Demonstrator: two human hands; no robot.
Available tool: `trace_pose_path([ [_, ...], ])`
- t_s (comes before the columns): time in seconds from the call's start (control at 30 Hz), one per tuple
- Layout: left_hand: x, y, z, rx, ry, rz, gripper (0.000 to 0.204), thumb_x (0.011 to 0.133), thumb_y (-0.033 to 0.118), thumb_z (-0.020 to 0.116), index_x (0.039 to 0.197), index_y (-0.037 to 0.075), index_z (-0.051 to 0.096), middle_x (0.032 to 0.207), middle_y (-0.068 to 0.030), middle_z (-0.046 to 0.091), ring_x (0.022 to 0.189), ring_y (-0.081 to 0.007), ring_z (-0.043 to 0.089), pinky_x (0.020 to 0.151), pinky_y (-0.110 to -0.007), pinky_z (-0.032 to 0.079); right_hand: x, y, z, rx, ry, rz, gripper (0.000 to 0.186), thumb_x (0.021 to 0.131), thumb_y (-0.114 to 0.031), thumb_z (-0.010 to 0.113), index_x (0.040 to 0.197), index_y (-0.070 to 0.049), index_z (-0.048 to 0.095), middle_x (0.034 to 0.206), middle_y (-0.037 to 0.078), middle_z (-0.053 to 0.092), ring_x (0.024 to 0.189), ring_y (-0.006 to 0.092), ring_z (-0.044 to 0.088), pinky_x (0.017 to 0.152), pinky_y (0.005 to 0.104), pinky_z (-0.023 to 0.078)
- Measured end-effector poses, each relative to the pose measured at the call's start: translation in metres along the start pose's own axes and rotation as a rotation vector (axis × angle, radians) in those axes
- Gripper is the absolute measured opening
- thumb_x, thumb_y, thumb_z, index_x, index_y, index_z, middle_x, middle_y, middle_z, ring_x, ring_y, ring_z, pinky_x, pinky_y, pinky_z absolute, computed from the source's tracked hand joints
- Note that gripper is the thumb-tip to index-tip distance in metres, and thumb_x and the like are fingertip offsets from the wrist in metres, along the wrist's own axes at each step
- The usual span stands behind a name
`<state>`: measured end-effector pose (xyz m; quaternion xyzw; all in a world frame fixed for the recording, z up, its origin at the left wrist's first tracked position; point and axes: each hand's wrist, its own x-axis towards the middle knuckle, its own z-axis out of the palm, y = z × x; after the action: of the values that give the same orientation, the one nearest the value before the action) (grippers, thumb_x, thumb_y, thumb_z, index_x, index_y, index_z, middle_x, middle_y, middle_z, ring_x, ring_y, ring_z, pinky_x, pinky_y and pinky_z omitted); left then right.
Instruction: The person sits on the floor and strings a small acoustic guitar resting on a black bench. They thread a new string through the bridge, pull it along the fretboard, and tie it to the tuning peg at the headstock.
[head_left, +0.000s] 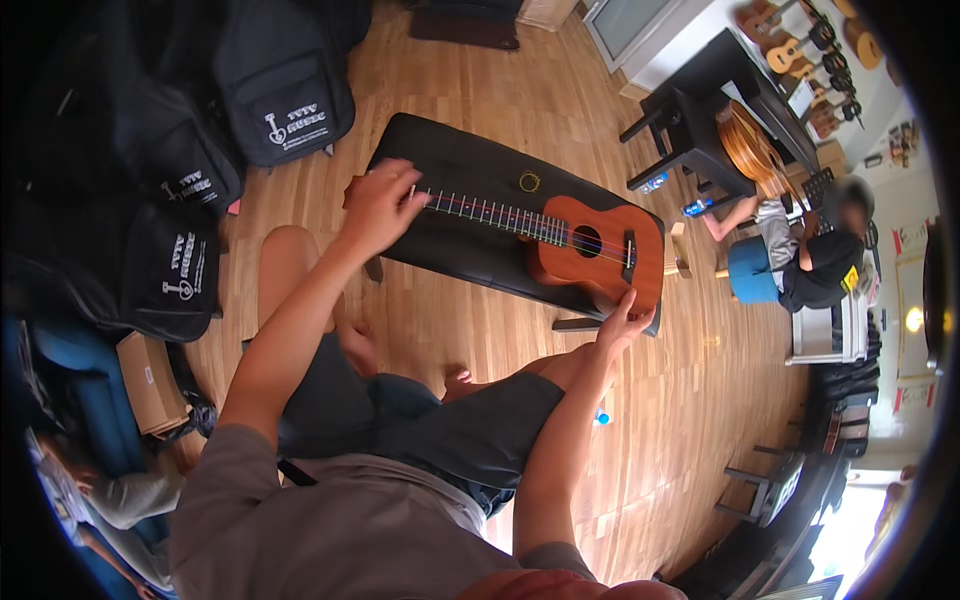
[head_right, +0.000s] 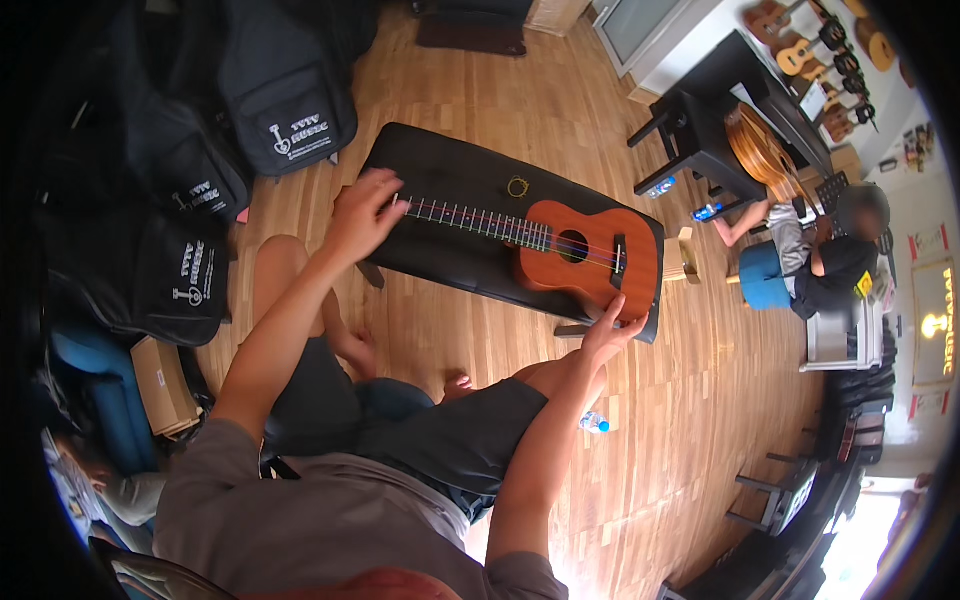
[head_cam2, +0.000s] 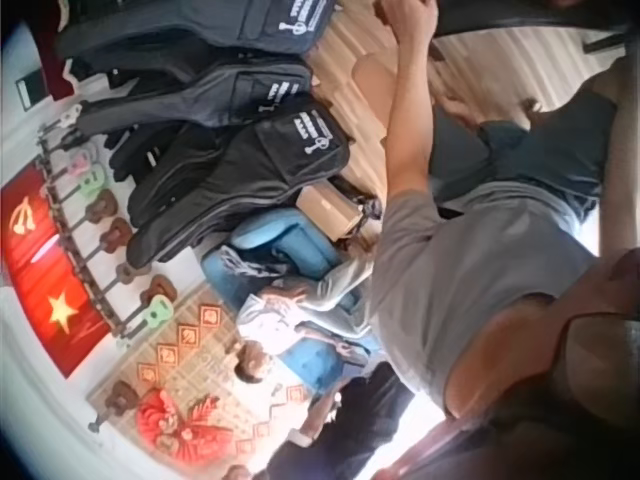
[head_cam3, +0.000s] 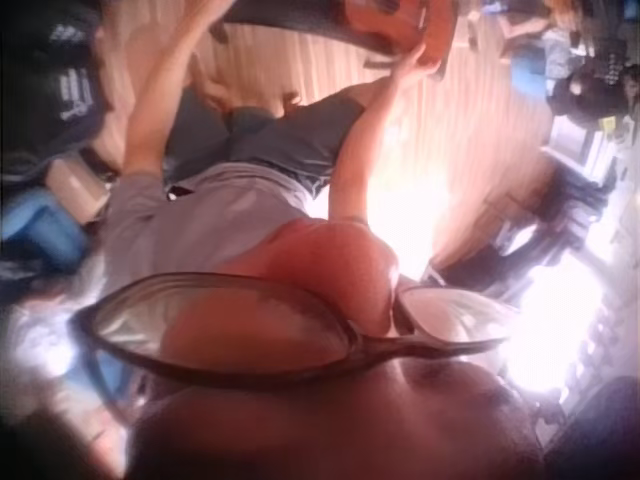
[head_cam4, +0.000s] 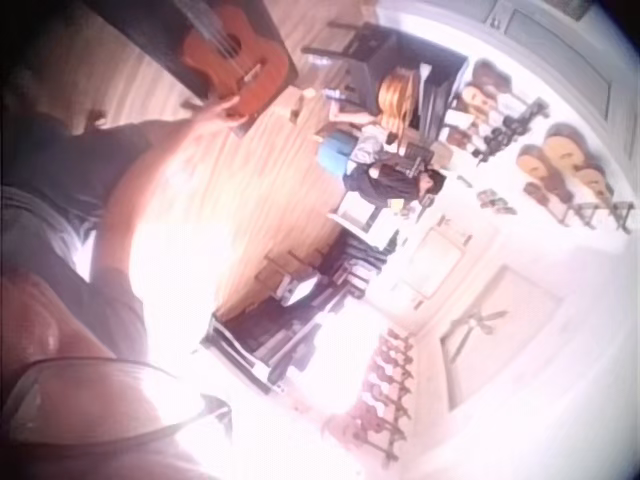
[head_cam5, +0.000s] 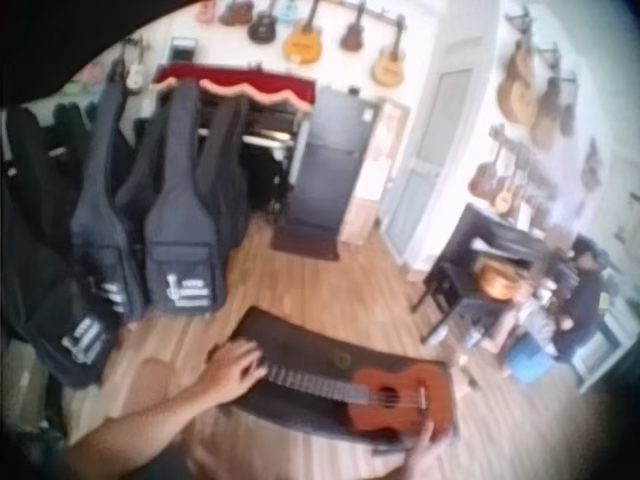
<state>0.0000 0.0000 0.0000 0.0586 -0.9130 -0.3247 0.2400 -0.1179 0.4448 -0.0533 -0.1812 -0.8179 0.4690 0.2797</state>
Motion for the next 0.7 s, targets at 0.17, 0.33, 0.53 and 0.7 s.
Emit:
trace_pose_path([
  [0.17,-0.013,0.044,0.039,0.27,-0.033,0.3,0.051,0.091,0.034,0.069,0.13,0.001,0.059,0.141,-0.0139,0.054,0.137,-0.0314,0.045,0.117,-0.054,0.029,-0.01,-0.018,-0.003,-0.05,-0.008,0.016,0.086,0.091,-0.053,0.068,0.15,0.002,0.035,0.121,0.019,0.064,0.101,0.028,0.064,0.086,0.0377,0.051],
  [0.33,-0.017,0.053,0.054,0.103,-0.05,0.459,0.032,0.09,0.029,0.07,0.111,0.005,0.069,0.131,-0.0109,0.06,0.13,-0.028,0.052,0.114,-0.052,0.035,-0.009,-0.02,-0.003,-0.095,-0.021,0.018,0.086,0.091,-0.054,0.067,0.149,0.001,0.036,0.118,0.019,0.066,0.102,0.0293,0.065,0.087,0.0382,0.052],
  [0.53,-0.014,0.066,0.074,0.005,-0.007,0.579,0.027,0.092,0.028,0.068,0.112,0.01,0.071,0.131,-0.006,0.063,0.125,-0.0259,0.056,0.114,-0.048,0.036,-0.003,-0.003,-0.003,-0.152,-0.013,-0.026,0.091,0.089,-0.063,0.064,0.15,0.0,0.037,0.12,0.022,0.065,0.106,0.0365,0.065,0.089,0.0443,0.052],
  [0.7,0.0,0.039,0.073,0.143,0.034,0.394,0.05,0.095,0.039,0.062,0.136,0.011,0.059,0.138,-0.0078,0.06,0.132,-0.027,0.051,0.117,-0.049,0.029,-0.004,-0.003,-0.004,-0.207,0.011,-0.061,0.092,0.088,-0.064,0.064,0.151,-0.004,0.035,0.127,0.025,0.062,0.116,0.0412,0.059,0.097,0.0474,0.049],
])
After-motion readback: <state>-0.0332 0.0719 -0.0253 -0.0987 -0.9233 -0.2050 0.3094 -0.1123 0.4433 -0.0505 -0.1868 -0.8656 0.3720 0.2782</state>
